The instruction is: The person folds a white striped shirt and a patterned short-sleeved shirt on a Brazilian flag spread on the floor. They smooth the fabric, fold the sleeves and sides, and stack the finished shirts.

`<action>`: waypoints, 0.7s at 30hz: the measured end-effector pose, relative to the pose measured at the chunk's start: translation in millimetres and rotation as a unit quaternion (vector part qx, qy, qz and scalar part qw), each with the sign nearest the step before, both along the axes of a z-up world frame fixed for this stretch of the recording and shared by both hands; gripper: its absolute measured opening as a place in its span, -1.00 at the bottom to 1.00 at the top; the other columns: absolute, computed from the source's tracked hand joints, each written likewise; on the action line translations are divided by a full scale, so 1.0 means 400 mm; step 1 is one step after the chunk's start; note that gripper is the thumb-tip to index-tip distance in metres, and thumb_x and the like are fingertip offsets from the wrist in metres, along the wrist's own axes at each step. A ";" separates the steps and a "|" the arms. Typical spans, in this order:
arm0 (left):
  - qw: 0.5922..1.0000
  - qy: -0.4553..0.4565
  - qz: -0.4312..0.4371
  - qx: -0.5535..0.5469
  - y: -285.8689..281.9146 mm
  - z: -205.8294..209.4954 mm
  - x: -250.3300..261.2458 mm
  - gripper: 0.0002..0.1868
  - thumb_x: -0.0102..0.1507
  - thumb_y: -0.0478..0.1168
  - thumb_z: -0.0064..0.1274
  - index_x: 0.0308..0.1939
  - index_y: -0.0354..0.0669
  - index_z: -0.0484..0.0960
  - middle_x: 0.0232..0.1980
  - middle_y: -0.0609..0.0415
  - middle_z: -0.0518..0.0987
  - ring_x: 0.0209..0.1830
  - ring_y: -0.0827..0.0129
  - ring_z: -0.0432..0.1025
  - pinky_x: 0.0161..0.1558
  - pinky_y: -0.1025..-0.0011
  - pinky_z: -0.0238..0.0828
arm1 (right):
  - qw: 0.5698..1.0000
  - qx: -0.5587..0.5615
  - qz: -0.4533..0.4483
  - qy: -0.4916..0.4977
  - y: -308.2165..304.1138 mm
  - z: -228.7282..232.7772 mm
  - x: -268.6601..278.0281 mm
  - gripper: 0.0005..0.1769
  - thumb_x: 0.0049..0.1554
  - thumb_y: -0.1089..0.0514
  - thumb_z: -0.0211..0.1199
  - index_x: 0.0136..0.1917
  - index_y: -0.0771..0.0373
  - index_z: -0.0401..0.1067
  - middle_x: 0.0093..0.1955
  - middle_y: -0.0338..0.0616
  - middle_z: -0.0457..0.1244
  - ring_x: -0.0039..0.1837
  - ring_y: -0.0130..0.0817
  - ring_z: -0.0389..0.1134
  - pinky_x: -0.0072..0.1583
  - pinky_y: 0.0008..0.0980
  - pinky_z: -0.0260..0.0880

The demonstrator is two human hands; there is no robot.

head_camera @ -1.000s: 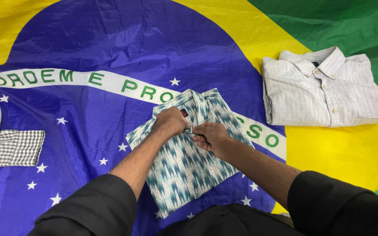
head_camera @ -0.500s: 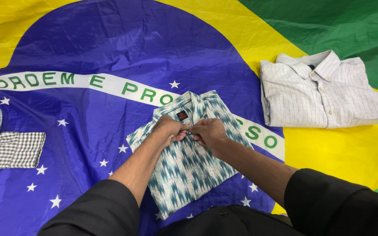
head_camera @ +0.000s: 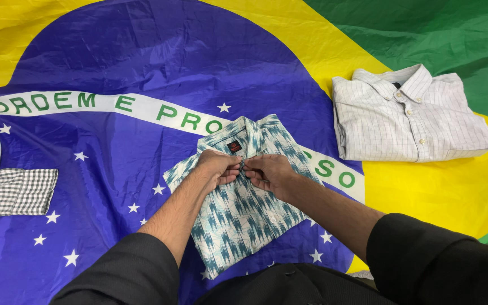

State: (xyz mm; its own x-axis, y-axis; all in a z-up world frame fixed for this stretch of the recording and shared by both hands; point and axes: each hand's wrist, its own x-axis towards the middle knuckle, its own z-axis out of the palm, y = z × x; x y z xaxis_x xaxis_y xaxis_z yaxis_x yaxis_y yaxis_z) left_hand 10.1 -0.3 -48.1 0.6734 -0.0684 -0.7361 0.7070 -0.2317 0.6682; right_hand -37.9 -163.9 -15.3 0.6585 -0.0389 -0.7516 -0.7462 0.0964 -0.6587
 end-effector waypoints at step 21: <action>0.956 -0.178 -0.142 0.185 -0.021 0.056 -0.088 -0.78 0.33 -0.16 0.07 -0.03 -0.13 0.72 -0.15 0.10 0.70 -0.13 0.47 0.58 0.04 0.31 0.54 | 0.998 -0.058 0.024 0.017 0.012 -0.043 0.021 -0.89 0.19 0.20 0.32 -0.15 0.25 0.47 -0.26 -0.24 0.36 -0.29 -0.58 0.35 -0.20 -0.57 0.45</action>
